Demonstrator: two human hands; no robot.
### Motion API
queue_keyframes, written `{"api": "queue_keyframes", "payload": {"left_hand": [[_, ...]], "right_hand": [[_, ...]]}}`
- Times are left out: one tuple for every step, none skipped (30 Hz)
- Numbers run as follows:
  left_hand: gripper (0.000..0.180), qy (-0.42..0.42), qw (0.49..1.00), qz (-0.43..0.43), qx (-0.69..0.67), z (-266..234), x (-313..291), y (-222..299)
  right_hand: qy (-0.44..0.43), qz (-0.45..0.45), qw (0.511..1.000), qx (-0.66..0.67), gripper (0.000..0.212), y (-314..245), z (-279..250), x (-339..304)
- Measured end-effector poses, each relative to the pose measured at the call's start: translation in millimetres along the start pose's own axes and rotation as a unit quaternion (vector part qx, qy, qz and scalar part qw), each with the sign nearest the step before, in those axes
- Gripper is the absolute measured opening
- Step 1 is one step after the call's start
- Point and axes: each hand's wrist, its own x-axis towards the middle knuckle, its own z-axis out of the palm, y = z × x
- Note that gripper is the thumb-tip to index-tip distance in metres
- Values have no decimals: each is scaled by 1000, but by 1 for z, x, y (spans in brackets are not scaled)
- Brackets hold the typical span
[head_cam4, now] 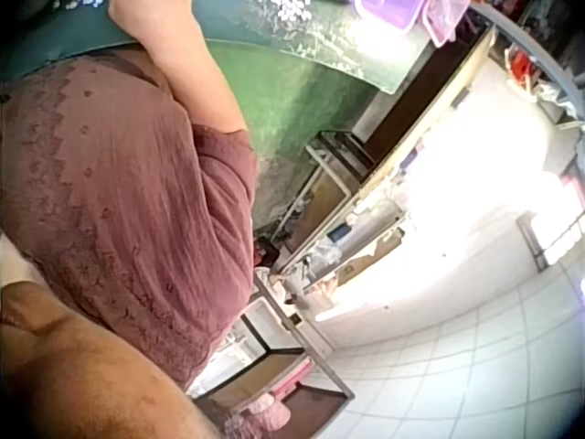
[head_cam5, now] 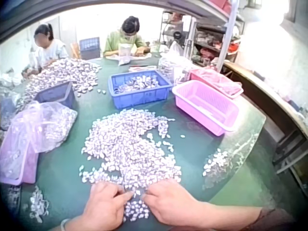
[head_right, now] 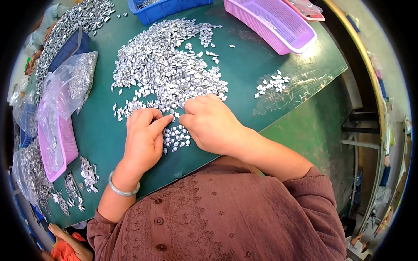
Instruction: The person takes a phone out of a plastic tray and sets it aside, then sorts small metal pieces from a pile on the table by hand.
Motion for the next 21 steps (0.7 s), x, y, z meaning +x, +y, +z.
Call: {"api": "queue_keyframes", "payload": {"left_hand": [[27, 0, 1000, 1, 0, -1, 0, 1], [26, -10, 1000, 6, -3, -2, 1, 1], [26, -19, 1000, 10, -5, -3, 0, 1], [26, -19, 1000, 10, -5, -4, -1, 0], [26, -30, 999, 4, -17, -4, -2, 0], [26, -41, 999, -3, -29, -4, -3, -1], [26, -40, 999, -4, -28, -5, -4, -3], [26, -28, 999, 1, -34, -6, -4, -4], [26, -16, 999, 8, -42, -7, -4, -5], [26, -16, 999, 8, -42, -8, -3, -6], [27, 10, 999, -2, -37, -10, -2, -7], [28, 36, 999, -13, -32, -11, -1, -7], [28, 36, 999, -13, -33, -11, -1, -8], [29, 28, 999, -18, -19, -11, 0, -8], [30, 22, 999, -25, -4, -12, -1, -8], [32, 15, 1000, -21, 3, -11, -1, -7], [32, 16, 1000, -22, 5, -10, -2, -7], [33, 8, 1000, -16, 5, -8, -2, -6], [33, -1, 1000, -9, 6, -9, -2, -6], [33, -10, 1000, -14, 3, -12, -2, -6], [33, -10, 1000, -14, 5, -13, -4, -8]], "right_hand": [[0, 1, 1000, 0, 13, 1, 2, 1], [14, -3, 1000, -16, 12, 2, 5, 3], [26, -7, 999, -31, 12, 2, 7, 5], [26, -7, 999, -31, 12, 3, 6, 5], [9, -11, 999, -29, 9, 3, 6, 5], [-9, -16, 999, -26, 6, 3, 5, 5], [-9, -17, 999, -26, 6, 3, 5, 7], [8, -14, 1000, -14, 2, 4, 5, 9], [25, -10, 1000, -2, 2, 4, 6, 11], [25, -10, 1000, -2, 2, 3, 8, 13], [45, 2, 999, -13, 4, 3, 12, 17], [65, 14, 998, -23, 6, 2, 16, 20], [65, 14, 998, -23, 6, 2, 20, 22], [74, 14, 997, -32, 7, 2, 24, 24], [83, 12, 996, -40, 7, 2, 27, 26], [83, 9, 996, -38, 7, 2, 28, 26], [79, 8, 995, -59, 6, 1, 29, 27], [75, 7, 994, -79, 6, 1, 29, 27], [75, 6, 994, -78, 6, 1, 28, 28], [64, 5, 994, -86, 5, 1, 27, 28], [53, 3, 994, -93, 4, 0, 25, 29]]}}
